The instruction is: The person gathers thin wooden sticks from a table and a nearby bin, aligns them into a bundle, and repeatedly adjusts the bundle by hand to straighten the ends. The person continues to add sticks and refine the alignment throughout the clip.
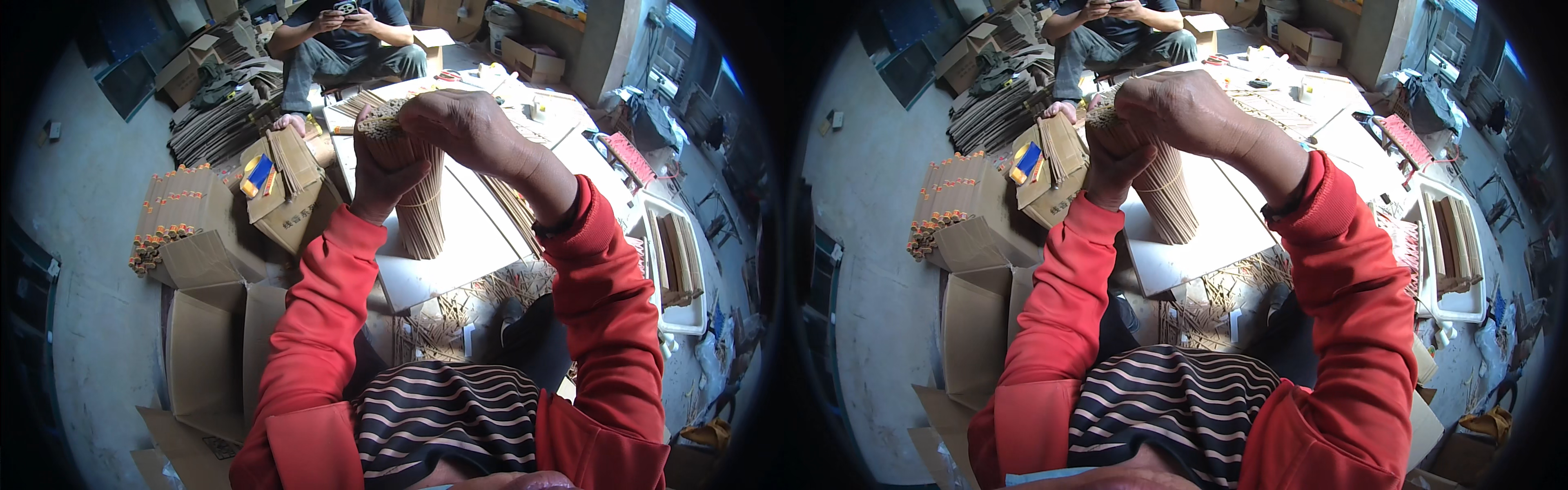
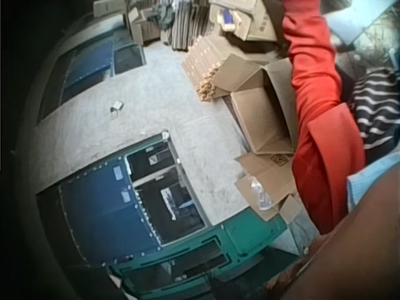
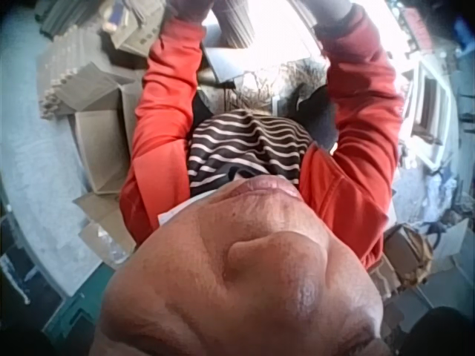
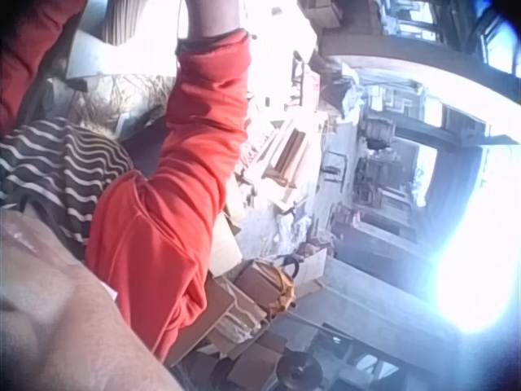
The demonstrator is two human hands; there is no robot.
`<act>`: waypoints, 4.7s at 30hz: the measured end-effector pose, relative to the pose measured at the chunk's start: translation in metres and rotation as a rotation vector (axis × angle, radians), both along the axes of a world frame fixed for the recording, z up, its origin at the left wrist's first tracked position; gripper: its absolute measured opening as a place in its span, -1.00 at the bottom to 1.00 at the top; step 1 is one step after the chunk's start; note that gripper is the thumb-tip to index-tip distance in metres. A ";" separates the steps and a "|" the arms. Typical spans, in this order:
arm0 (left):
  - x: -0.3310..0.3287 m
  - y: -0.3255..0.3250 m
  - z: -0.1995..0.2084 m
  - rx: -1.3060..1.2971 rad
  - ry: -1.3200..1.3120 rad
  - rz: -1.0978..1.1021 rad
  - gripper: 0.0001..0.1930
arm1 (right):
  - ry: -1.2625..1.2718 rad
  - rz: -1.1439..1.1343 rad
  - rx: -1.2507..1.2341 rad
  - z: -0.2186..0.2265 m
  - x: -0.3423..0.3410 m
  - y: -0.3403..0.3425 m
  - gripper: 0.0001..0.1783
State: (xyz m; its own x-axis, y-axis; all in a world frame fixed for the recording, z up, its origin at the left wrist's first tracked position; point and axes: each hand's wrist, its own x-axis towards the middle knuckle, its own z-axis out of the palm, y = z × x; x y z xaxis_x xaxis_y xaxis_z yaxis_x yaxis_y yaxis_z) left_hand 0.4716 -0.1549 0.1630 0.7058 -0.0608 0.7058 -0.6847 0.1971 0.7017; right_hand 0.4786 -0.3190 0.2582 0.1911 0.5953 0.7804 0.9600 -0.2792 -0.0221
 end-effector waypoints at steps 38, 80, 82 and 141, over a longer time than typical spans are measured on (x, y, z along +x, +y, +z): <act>-0.003 -0.007 -0.120 -0.008 0.227 0.027 -0.04 | 1.023 0.018 0.687 -0.204 -0.001 0.034 -0.40; 0.061 -0.102 -0.097 -0.648 1.013 -0.223 -0.41 | 1.608 0.035 0.245 -0.180 -0.018 -0.119 0.10; 0.074 -0.112 -0.105 -0.668 1.033 -0.187 -0.42 | 1.699 0.136 0.414 -0.189 -0.014 -0.133 0.08; 0.260 -0.072 -0.134 1.364 0.118 0.618 -0.88 | 0.638 -0.947 -0.414 -0.231 0.004 -0.107 -0.36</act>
